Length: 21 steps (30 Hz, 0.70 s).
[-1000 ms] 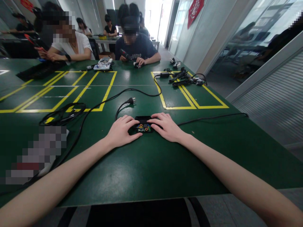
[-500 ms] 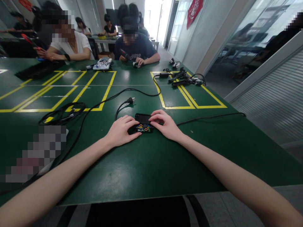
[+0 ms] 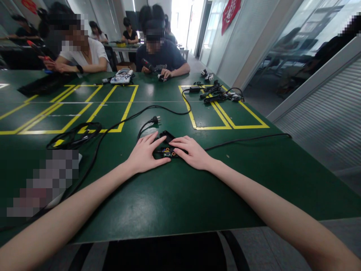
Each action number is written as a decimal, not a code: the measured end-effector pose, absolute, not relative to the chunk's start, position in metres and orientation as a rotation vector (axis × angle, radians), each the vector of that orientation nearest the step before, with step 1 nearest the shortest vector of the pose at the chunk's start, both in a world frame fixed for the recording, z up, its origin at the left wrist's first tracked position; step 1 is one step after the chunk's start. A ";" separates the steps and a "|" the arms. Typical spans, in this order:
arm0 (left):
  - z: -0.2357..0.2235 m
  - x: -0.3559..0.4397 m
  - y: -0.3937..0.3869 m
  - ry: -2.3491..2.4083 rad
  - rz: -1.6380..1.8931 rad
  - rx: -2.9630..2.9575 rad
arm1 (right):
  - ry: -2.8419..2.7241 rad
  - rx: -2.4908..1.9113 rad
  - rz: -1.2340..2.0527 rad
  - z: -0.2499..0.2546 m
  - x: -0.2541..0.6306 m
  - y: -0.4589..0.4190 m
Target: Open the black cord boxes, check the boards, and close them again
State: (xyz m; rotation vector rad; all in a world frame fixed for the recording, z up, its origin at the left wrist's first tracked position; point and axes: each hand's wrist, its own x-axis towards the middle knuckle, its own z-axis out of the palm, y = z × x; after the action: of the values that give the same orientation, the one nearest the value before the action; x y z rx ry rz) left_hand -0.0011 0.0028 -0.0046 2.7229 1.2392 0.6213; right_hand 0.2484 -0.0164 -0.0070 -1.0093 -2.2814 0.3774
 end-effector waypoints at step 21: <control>-0.003 -0.004 0.000 1.032 0.806 2.751 | -1.959 -1.149 0.501 -0.014 0.256 -0.013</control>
State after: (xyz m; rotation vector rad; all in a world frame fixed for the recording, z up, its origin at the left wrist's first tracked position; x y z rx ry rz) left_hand -0.0038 0.0003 -0.0029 2.7505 1.0319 0.8065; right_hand 0.2557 -0.0129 -0.0135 -1.1492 -1.9588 0.5012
